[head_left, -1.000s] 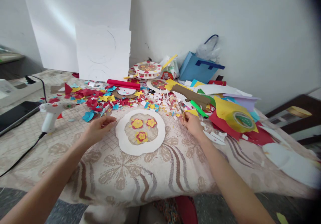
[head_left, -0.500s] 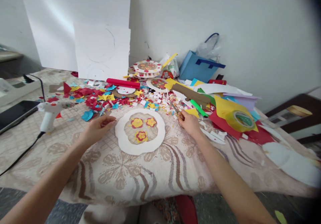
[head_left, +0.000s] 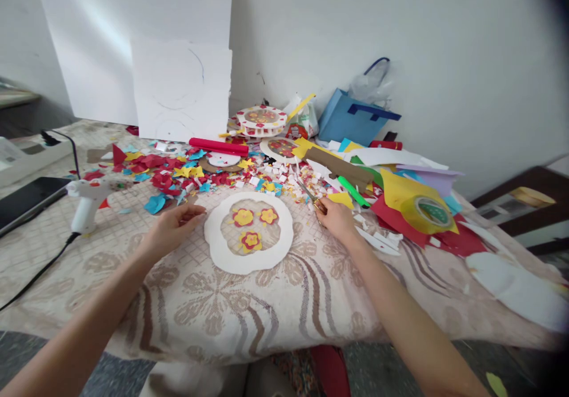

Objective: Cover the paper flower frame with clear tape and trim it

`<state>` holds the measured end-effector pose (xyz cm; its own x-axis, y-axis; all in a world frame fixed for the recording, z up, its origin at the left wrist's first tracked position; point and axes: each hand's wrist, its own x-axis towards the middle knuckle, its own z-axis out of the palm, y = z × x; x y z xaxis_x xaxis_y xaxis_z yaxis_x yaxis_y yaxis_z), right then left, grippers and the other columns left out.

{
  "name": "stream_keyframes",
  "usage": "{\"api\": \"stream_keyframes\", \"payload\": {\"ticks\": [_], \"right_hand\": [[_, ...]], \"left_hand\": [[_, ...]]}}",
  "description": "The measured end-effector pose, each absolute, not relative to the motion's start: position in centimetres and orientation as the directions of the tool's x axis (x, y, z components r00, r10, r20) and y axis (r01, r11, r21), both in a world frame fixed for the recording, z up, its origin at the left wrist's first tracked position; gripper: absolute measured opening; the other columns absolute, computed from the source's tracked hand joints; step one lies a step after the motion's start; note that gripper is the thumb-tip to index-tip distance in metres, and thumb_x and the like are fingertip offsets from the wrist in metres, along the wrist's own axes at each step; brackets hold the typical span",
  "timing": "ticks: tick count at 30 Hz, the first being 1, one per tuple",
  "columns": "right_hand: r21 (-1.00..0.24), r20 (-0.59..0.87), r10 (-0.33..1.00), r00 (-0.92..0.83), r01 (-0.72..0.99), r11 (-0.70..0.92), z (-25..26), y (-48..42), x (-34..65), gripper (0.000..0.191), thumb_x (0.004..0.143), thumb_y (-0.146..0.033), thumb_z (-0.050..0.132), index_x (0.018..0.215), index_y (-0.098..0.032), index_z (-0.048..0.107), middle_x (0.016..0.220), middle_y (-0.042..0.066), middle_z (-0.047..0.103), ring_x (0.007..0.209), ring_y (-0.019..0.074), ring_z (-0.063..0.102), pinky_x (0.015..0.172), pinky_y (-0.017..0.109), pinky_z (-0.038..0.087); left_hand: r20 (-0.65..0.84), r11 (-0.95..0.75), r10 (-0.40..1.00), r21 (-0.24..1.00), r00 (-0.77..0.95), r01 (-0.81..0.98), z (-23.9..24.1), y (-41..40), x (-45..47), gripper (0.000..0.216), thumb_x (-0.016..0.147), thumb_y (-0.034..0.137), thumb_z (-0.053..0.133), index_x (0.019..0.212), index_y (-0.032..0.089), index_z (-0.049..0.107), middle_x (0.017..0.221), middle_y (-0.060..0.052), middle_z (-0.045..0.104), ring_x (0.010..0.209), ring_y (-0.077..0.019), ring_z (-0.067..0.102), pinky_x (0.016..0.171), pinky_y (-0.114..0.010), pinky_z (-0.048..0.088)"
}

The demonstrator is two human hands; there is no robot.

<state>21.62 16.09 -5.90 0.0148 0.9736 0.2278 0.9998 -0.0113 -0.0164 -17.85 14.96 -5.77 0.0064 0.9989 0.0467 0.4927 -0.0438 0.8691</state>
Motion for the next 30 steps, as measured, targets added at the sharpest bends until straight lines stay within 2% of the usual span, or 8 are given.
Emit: {"api": "stream_keyframes", "payload": {"ticks": [7,11,19,30], "right_hand": [[-0.089,0.212,0.977,0.018,0.996,0.001,-5.80,16.05,21.72,0.013,0.083,-0.029,0.055,0.085,-0.019,0.062,0.077,0.003,0.066,0.067,0.0165,0.055,0.055,0.025,0.024],[-0.105,0.219,0.975,0.036,0.994,-0.013,-5.81,16.07,21.68,0.018,0.087,-0.033,0.051,0.084,-0.018,0.061,0.076,0.003,0.065,0.067,0.0161,0.054,0.055,0.024,0.025],[-0.052,0.249,0.967,0.048,0.998,-0.037,-5.80,16.05,21.59,0.016,0.083,-0.029,0.056,0.091,-0.019,0.063,0.079,0.005,0.067,0.069,0.0186,0.055,0.056,0.026,0.023],[-0.043,0.259,0.965,0.027,0.999,-0.016,-6.14,16.38,21.73,0.015,0.085,-0.031,0.053,0.087,-0.018,0.061,0.078,0.005,0.066,0.067,0.0183,0.055,0.055,0.026,0.022]], "left_hand": [[0.057,-0.056,0.998,0.866,0.014,0.496,-6.04,15.01,-17.97,0.046,0.065,0.053,0.064,0.093,0.017,0.066,0.094,-0.009,0.071,0.082,-0.0249,0.064,0.074,-0.036,0.051],[0.057,-0.061,0.998,0.869,0.024,0.492,-6.20,15.07,-18.06,0.047,0.066,0.053,0.063,0.094,0.017,0.065,0.095,-0.009,0.070,0.082,-0.0251,0.064,0.074,-0.036,0.050],[0.064,-0.068,0.998,0.869,0.024,0.491,-6.43,15.11,-18.09,0.046,0.067,0.053,0.063,0.095,0.016,0.065,0.094,-0.008,0.070,0.081,-0.0240,0.064,0.073,-0.035,0.050],[0.064,-0.063,0.998,0.881,0.014,0.469,-6.47,15.07,-18.07,0.044,0.066,0.052,0.064,0.092,0.017,0.065,0.094,-0.008,0.070,0.083,-0.0245,0.064,0.076,-0.036,0.050]]}}
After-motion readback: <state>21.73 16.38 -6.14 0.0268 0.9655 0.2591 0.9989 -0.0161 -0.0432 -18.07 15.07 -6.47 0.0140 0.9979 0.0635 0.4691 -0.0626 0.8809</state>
